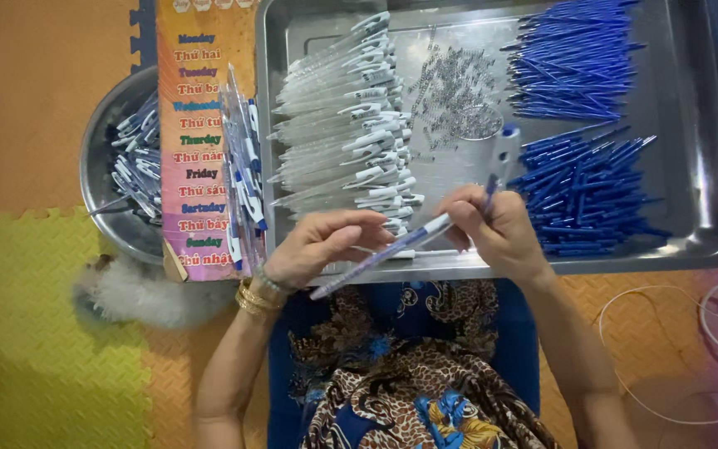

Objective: The person assembles pens by inserting blue ink cartridges into white pen bodies. They pick up a pen body and a cartridge from a metal tray, insert the cartridge, and place the assembled pen into a metal bowl.

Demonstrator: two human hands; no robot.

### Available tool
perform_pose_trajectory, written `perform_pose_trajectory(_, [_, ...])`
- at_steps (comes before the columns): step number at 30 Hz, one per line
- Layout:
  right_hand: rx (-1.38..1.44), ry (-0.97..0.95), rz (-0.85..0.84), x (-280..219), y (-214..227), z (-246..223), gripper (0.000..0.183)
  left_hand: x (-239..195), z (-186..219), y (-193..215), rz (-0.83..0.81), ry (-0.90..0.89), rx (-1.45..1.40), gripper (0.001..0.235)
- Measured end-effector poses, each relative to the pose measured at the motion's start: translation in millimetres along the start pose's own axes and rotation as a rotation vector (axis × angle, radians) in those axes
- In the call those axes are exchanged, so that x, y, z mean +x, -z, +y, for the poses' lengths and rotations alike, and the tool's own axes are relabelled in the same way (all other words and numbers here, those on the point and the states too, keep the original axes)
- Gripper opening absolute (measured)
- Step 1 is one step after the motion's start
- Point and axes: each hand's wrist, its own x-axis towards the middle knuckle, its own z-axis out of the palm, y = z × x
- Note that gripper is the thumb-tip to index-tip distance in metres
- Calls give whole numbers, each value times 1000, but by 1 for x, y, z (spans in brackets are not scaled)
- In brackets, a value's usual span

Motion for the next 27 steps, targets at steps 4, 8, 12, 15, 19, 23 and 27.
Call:
perform_pose_trajectory(4, [-248, -37, -60, 5, 3, -26, 30, 15, 5, -20, -173, 104, 66, 44])
perform_pose_trajectory(8, [-230, -59, 14, -5, 1, -5, 37, 18, -13, -32, -160, 126, 6, 50])
perform_pose_trajectory(12, [-71, 51, 248, -7, 14, 31, 85, 16, -34, -35, -67, 99, -120, 50])
perform_pose_trajectory(15, [155, -12, 396, -21, 1, 21, 80, 21, -52, -33, 0, 76, -172, 49])
perform_pose_trajectory(19, [333, -33, 299, -37, -15, 27, 38, 30, -74, -37, 27, 99, -336, 52])
perform_pose_trajectory(23, [228, -52, 324, -35, -40, -5, 13, 32, -76, -51, 82, 57, -486, 52])
perform_pose_trajectory(27, [115, 110, 429, -37, -50, 6, 18, 34, -76, -55, 142, 64, -568, 48])
